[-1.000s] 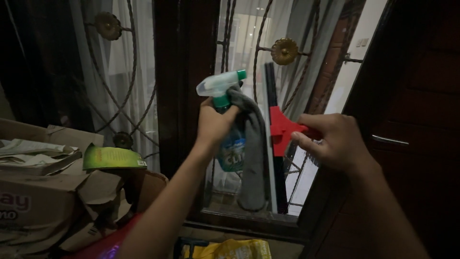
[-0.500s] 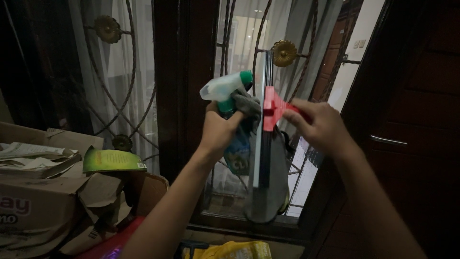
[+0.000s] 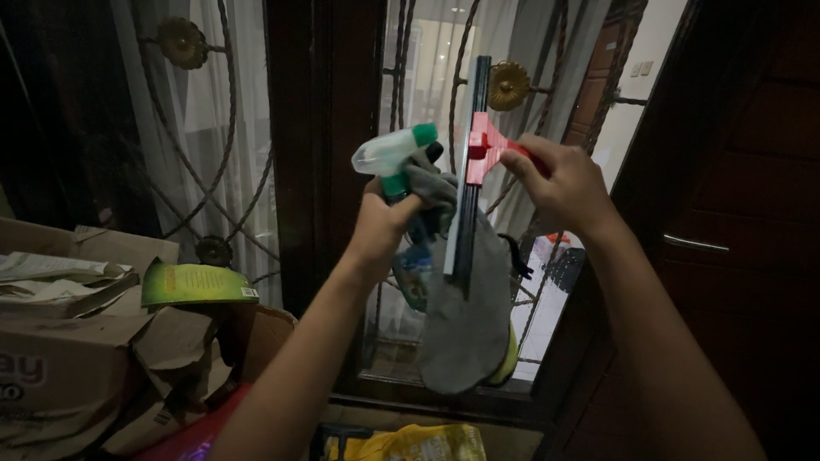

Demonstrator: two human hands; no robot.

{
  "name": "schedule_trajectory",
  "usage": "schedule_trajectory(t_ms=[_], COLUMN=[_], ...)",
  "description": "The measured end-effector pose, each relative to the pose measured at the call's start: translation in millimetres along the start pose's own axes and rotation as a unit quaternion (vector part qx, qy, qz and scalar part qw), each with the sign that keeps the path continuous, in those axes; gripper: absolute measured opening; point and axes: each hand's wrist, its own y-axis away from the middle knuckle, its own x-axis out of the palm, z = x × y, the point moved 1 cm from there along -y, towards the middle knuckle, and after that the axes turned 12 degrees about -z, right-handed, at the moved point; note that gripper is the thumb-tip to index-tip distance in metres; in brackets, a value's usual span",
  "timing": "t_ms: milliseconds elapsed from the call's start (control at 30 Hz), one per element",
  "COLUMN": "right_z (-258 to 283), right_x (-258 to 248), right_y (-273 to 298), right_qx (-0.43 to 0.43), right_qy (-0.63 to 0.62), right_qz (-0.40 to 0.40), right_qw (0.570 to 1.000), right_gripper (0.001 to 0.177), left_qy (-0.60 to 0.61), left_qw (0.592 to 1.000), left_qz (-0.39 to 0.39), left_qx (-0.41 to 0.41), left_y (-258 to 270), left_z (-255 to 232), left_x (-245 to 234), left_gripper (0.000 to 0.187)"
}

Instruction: The person is cleaning a glass window using a spray bottle, a squeegee, and a cloth.

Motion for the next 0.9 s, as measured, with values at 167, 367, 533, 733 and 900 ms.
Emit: schedule_trajectory(t_ms=[167, 367, 533, 733, 900], right_z=[0.3, -9.4, -18.6, -40.1, -21.8], right_x=[5.8, 10.1, 22.2, 79.4, 142.7], right_y=[-12.1, -32.2, -31.0, 14.6, 65.8], right_qx=[-0.004, 0.062, 0.093, 0.098, 0.084], right_qy=[0.000, 0.030, 0.082, 0.043, 0.139], right_qz=[-0.024, -0.021, -0.052, -0.001, 0.143], right_qw=[1.000, 0.997, 0.991, 0.994, 0.976], right_gripper=[0.049, 0.049, 0.048, 0.039, 0.041], left_qy=[0.071, 0.140, 0.122, -0.167, -0.251], left_qw=[0.997, 0.977, 0.947, 0.976, 0.962], left_qz=[0.019, 0.137, 0.294, 0.130, 0.033], left_qx=[-0.022, -0.081, -0.052, -0.056, -0.099], left_y=[-1.9, -10.5, -21.9, -41.9, -48.8], left_z=[-8.7, 2.7, 7.9, 50.2, 116.0], left_x=[-3.3, -33.6, -74.7, -138.9, -184.0], left_gripper=[0.037, 0.038, 0.053, 0.085, 0.081])
